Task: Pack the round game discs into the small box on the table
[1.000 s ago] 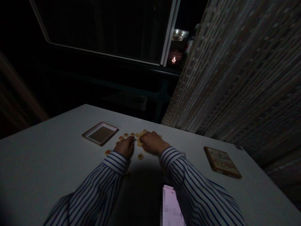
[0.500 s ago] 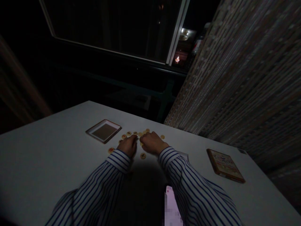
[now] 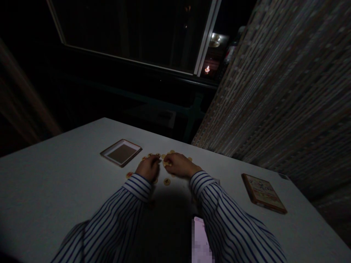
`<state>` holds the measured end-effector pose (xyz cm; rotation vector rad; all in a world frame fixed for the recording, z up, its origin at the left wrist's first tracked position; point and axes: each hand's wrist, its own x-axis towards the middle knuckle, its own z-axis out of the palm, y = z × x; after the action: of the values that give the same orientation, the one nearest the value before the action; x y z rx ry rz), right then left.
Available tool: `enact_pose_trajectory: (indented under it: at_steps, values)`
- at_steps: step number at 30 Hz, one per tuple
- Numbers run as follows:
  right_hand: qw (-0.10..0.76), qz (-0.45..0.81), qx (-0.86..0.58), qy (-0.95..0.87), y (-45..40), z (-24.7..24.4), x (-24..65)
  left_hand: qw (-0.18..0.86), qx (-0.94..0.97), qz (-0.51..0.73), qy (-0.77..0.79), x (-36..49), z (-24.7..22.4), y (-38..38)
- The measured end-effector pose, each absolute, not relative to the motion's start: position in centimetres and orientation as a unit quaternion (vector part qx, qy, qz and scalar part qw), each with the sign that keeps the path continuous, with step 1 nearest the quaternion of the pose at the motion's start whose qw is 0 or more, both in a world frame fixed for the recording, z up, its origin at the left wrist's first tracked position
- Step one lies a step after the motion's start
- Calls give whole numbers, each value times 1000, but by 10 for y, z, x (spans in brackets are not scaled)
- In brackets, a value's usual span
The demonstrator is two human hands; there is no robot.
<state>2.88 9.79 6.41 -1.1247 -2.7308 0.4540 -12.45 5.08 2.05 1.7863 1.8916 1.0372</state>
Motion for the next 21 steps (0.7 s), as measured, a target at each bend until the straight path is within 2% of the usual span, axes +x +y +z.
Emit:
enact_pose_trajectory:
  at_steps: [4,7,13,21]
  values:
    - [170,351,-383,-837,104,62,33,219,616,433,621,-125,18,55]
    - [222,447,-348,-793,106,62,33,274,608,490,562,-124,17,57]
    - [264,488,-335,-762,106,64,35,347,553,569,500,-122,23,56]
    - [274,507,-336,-745,101,67,36,360,524,575,515,-125,18,57]
